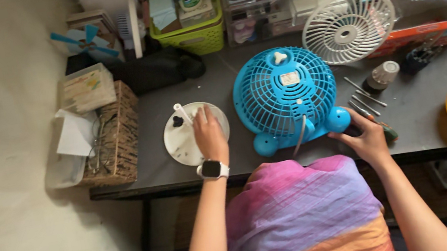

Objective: The person assembles a small blue electric fan on a cluttered table. They use a screwdriver to tighten screws on the fan's rear grille, repeatedly picking up screws from a white plate and securing them into place.

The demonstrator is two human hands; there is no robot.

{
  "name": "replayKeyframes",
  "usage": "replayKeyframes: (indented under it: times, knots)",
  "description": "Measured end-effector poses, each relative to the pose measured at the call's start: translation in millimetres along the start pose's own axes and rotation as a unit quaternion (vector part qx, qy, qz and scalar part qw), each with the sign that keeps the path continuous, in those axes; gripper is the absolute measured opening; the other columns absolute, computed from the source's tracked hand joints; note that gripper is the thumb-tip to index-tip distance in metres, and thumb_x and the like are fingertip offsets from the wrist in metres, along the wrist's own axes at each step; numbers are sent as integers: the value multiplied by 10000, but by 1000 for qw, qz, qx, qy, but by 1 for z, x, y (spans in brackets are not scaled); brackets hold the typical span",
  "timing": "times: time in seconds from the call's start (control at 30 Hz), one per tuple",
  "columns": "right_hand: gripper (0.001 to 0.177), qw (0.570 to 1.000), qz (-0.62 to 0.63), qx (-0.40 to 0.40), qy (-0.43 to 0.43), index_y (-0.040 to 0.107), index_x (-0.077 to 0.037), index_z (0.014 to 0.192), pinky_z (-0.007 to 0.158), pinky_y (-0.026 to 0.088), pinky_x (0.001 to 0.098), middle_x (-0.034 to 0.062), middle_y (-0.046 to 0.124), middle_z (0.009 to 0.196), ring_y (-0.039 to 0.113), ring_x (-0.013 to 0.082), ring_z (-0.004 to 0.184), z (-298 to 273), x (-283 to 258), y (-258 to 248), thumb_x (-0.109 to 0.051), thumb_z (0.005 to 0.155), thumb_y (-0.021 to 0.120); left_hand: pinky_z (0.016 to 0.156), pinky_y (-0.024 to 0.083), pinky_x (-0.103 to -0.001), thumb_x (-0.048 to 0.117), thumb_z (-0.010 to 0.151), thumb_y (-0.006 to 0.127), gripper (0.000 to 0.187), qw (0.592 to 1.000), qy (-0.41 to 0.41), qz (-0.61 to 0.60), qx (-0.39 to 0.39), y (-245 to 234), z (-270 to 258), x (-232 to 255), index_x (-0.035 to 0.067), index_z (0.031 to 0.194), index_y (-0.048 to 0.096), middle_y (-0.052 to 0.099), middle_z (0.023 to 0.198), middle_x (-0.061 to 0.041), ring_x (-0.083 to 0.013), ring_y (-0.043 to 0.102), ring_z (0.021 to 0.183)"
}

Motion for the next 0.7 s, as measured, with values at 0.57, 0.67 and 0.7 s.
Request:
replayKeyframes:
  times: [0.57, 0.67, 0.7]
  knots:
    - [787, 965, 252, -41, 64, 450, -18, 1542, 928, 557, 332, 112, 642, 1316, 644, 158, 1096, 11, 48, 5, 5, 828, 781, 1208, 183, -562, 349, 662, 854, 661, 893, 376, -33, -244, 0, 20, 273, 57, 1224, 663, 666, 1212, -131, -323, 537, 1297]
    - [801, 923, 374, -33, 90, 432, -43, 1496, 895, 581, 364, 75, 555, 1438, 664, 186, 1125, 7, 48, 11, 41, 766, 752, 1234, 46, -613, 366, 592, 900, 630, 859, 388, -12, -333, 25, 28, 268, 82, 1121, 709, 706, 1130, -106, -336, 499, 1353]
    - [781, 900, 423, -31, 101, 433, -42, 1502, 913, 571, 368, 82, 552, 1442, 654, 188, 1153, 6, 47, 12, 21, 784, 734, 1252, 2, -627, 370, 588, 915, 604, 841, 380, -24, -383, 30, 29, 261, 90, 1088, 724, 721, 1094, -96, -341, 483, 1381]
Point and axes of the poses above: each hand's wrist, its own z-axis towards the middle knuckle, its own y-axis out of the palm, x = y × z, the point moved 3 cm from there along z, towards the middle knuckle
